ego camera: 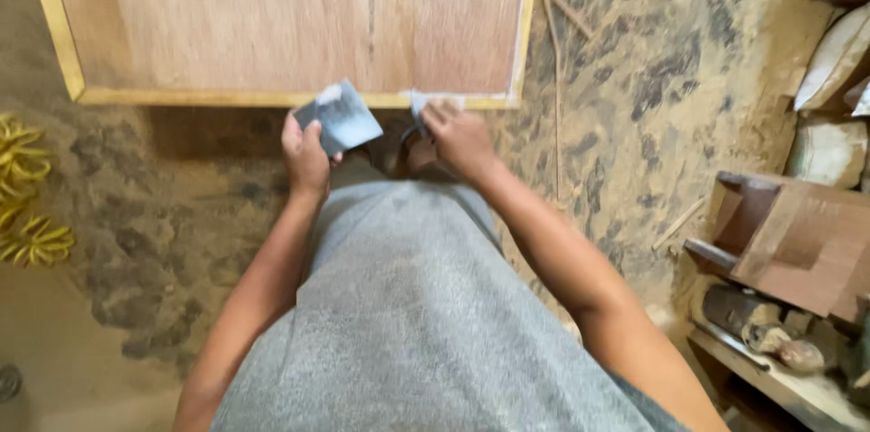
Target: The person holds pieces of sandpaper and sands the edges and frame of wooden panels, working along the front edge, then around the corners and sides of the boards. They reposition around the panels, fold and refold the sandpaper sheets between passes, and continue sanding different edge sections.
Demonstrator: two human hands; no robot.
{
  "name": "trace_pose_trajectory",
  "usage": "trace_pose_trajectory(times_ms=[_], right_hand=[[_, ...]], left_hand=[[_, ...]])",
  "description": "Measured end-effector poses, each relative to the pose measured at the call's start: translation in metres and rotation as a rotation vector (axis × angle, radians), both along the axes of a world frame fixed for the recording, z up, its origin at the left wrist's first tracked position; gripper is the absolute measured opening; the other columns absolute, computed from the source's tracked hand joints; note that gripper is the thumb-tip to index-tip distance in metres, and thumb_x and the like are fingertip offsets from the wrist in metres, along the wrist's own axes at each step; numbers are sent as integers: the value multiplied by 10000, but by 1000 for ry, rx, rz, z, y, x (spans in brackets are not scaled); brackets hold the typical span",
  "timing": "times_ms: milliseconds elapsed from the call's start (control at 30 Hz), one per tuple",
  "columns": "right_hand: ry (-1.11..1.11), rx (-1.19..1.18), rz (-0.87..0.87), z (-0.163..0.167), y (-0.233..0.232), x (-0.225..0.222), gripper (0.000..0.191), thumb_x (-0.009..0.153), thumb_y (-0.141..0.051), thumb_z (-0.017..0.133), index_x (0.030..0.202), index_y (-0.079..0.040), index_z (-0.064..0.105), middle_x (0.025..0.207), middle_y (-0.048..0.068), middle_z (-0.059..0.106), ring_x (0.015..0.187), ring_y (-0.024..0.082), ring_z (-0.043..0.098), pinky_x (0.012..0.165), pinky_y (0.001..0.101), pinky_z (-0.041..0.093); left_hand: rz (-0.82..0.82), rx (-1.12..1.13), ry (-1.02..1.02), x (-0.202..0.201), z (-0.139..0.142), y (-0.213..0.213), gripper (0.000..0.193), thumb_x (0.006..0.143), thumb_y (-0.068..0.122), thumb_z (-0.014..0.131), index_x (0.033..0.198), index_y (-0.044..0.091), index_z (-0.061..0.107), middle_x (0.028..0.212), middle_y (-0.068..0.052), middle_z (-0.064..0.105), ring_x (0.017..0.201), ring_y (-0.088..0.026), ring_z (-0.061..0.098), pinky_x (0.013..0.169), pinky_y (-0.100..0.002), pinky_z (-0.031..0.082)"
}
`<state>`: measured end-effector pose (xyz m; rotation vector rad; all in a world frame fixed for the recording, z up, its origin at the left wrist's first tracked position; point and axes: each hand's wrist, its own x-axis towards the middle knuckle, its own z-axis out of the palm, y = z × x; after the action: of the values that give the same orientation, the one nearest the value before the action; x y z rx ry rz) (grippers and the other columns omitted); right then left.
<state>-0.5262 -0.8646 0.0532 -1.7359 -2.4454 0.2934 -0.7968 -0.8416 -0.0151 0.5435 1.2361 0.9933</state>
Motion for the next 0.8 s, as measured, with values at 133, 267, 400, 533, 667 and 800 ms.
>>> trace_pose_trajectory(times_ms=[133, 267, 400, 533, 667, 800], right_hand=[[24, -106, -73, 8, 6, -6, 358, 849, -43, 634, 1182, -143, 719, 1120, 74, 745, 963, 262, 714, 705, 408, 571], [75, -87, -61, 13, 14, -23, 333, 834, -115, 669, 1166, -108, 686, 1080, 84, 731, 992, 282, 706, 764, 403, 580], [120, 2, 74, 8, 7, -25, 300, 796, -137, 665, 1096, -120, 666, 1092, 55, 735, 1033, 264, 716, 838, 393, 594], [62, -33, -100, 5, -13, 8, 322, 878, -135, 661, 1189, -124, 742, 1114, 84, 751, 1003, 260, 716, 765, 384, 573], [18, 34, -78, 2, -27, 34, 323, 864, -97, 629, 1166, -111, 740, 1169, 64, 766, 1097, 237, 720, 891, 368, 587], [42, -123, -280, 0, -30, 52, 245, 1044, -89, 596, 1235, -126, 743, 1162, 81, 759, 1046, 232, 725, 810, 381, 581]], left_hand=[[-38, -23, -56, 11, 0, 1, 205, 1025, 57, 431, 1192, 42, 550, 914, -41, 639, 601, -90, 582, 418, -245, 462], [-48, -27, -53, 19, 5, -1, 189, 1033, 61, 434, 1182, 36, 548, 886, -50, 634, 558, -101, 563, 415, -249, 457], [-24, -50, -8, 18, 6, 5, 236, 990, 57, 424, 1191, 57, 549, 901, -26, 638, 566, -82, 574, 385, -236, 446], [-16, -43, -55, 16, 5, 8, 191, 1036, 69, 432, 1181, 34, 550, 882, -46, 631, 555, -96, 557, 410, -242, 453], [-52, -31, -51, 21, 4, 6, 208, 1021, 64, 427, 1186, 44, 552, 864, -44, 626, 536, -100, 552, 398, -243, 442], [-72, -21, -66, 32, 6, 5, 179, 1050, 65, 430, 1177, 33, 552, 848, -49, 617, 537, -104, 544, 411, -246, 445]])
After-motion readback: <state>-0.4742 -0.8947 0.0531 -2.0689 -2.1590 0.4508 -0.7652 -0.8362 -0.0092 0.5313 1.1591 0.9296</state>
